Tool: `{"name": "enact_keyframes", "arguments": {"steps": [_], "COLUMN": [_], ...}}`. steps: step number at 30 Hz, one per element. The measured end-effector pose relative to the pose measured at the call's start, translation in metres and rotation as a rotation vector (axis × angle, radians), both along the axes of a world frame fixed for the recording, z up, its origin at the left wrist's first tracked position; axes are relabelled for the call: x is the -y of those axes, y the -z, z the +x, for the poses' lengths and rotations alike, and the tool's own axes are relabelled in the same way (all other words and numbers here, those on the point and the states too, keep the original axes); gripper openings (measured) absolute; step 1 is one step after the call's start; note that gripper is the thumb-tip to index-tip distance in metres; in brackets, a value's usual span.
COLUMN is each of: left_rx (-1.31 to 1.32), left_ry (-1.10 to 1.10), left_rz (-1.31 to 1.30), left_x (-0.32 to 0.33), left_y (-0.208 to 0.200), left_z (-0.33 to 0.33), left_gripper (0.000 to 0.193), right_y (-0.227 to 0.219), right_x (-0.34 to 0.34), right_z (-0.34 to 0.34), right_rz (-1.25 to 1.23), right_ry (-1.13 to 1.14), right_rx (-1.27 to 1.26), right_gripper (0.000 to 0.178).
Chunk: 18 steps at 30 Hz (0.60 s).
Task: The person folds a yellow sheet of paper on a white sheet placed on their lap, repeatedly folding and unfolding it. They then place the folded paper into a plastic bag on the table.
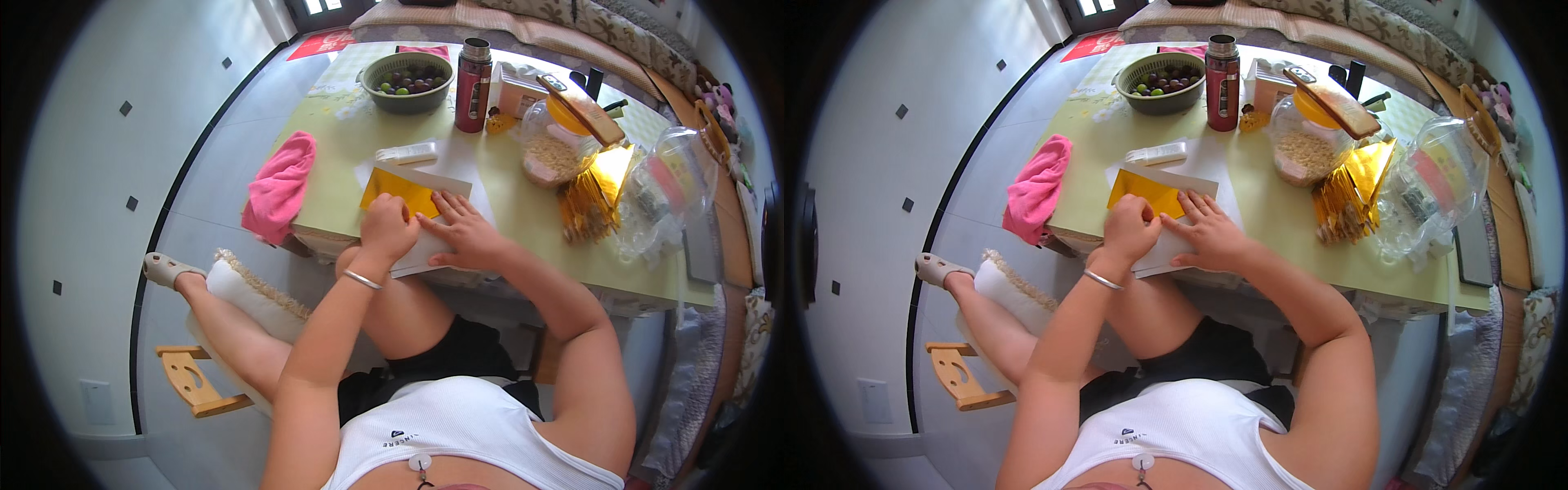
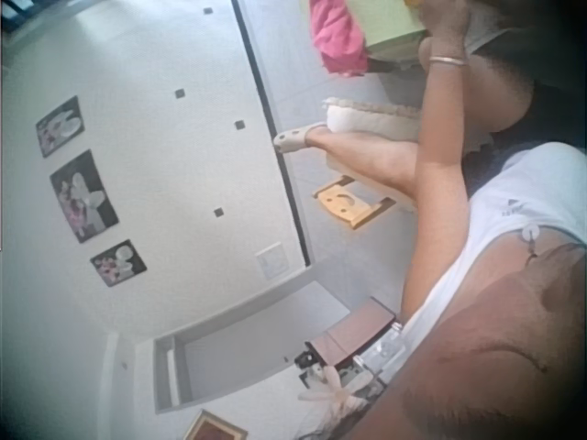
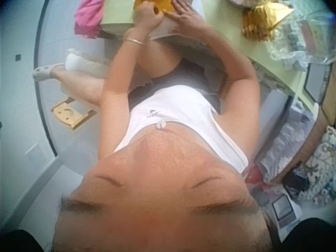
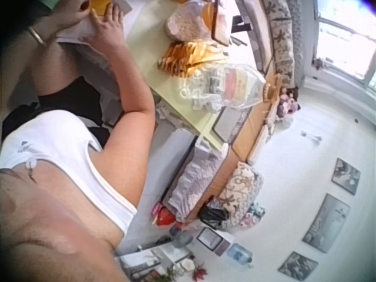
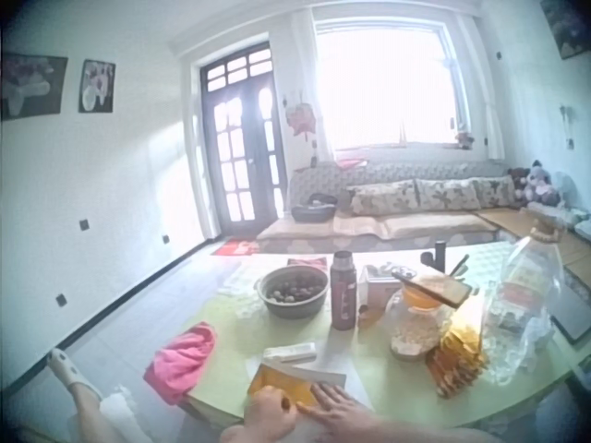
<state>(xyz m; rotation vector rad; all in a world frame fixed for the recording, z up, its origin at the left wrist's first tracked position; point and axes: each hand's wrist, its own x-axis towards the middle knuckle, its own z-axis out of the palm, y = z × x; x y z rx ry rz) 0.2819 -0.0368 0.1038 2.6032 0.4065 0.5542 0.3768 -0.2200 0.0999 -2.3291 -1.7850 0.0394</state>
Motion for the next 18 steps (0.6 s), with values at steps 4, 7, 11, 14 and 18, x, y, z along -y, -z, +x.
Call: {"name": "enact_keyframes", "arguments": {"steps": [4,7,11,14,18], "left_rx": [0.167,0.194,0.227,0.174,0.175], "left_ry": [0.237,0.364,0.497,0.568,0.582], "left_rz": [0.279,0.368,0.433,0.453,0.519], "left_x": [-0.037,-0.056,-0.064,-0.053,-0.042], "left_y": [-0.01,-0.015,-0.017,-0.026,-0.012], "left_z": [-0.028,-0.04,-0.043,-0.047,-0.05], "left_gripper": [0.018,0.026,0.031,0.03,0.025], "right_y": [-0.002,-0.011,-0.012,-0.015,-0.017], "right_x": [0.002,0.003,0.013,0.023,0.024], "right_z": [0.002,0.003,0.03,0.053,0.056], "right_rz": [0.005,0.008,0.071,0.039,0.091], "right_ry": [-0.037,-0.063,-0.185,-0.202,-0.229], "right_rx": [-0.023,-0.082,-0.274,-0.429,-0.43], "right_gripper": [0.082,0.075,0.054,0.041,0.033]}}
